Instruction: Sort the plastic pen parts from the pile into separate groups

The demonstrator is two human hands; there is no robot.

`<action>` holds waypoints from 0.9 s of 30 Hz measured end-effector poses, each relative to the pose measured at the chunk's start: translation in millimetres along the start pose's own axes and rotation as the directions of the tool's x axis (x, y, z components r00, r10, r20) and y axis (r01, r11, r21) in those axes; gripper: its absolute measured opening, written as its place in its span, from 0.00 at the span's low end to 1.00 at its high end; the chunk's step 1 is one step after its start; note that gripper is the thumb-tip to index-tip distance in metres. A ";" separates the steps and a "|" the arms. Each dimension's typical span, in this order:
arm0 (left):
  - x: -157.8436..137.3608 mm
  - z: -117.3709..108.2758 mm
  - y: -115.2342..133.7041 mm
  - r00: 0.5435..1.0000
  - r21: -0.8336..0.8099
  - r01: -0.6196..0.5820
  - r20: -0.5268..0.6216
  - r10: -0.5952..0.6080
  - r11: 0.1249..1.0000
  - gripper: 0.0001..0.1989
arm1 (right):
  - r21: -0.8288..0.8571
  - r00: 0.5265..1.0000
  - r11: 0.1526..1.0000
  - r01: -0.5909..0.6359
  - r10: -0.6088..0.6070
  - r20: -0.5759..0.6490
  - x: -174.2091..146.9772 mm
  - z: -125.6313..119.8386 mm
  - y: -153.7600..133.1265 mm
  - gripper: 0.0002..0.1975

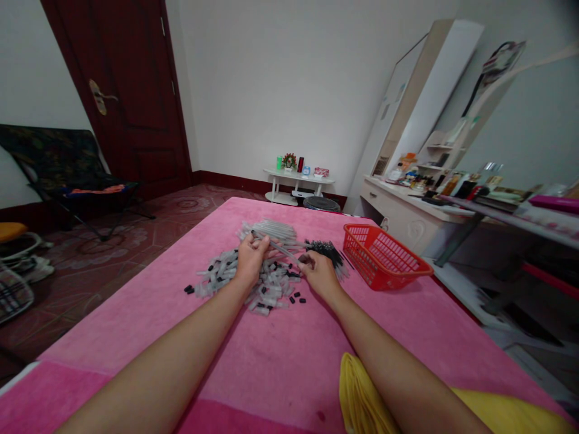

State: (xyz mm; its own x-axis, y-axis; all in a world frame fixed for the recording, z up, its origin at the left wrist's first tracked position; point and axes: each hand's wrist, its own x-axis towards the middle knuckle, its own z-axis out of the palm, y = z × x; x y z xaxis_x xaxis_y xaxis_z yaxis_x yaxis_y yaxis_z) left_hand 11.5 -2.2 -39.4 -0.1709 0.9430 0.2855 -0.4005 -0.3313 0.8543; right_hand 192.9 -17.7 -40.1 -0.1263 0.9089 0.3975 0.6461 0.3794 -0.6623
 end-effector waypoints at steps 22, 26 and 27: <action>-0.5 0.9 1.0 1.000 0.043 0.004 -0.017 -0.003 0.999 0.18 | -0.076 0.999 0.997 0.014 -0.017 -0.045 -2.6 -3.3 -7.9 0.06; -1.3 2.1 1.1 1.000 0.036 0.022 -0.010 -0.022 0.999 0.19 | -0.080 0.996 0.995 0.053 -0.058 -0.068 -3.9 -6.2 -13.3 0.07; -1.6 2.4 1.2 1.000 0.037 0.028 -0.004 -0.028 0.999 0.19 | -0.087 0.995 0.994 0.061 -0.068 -0.074 -4.1 -6.7 -14.3 0.07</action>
State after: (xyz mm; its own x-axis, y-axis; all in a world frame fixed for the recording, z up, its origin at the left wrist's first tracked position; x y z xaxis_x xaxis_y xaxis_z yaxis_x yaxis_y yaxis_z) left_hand 13.4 -4.0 -37.8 -0.1637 0.9516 0.2600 -0.3719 -0.3037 0.8772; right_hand 189.3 -28.0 -28.0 -0.1137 0.8658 0.4873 0.7001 0.4178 -0.5790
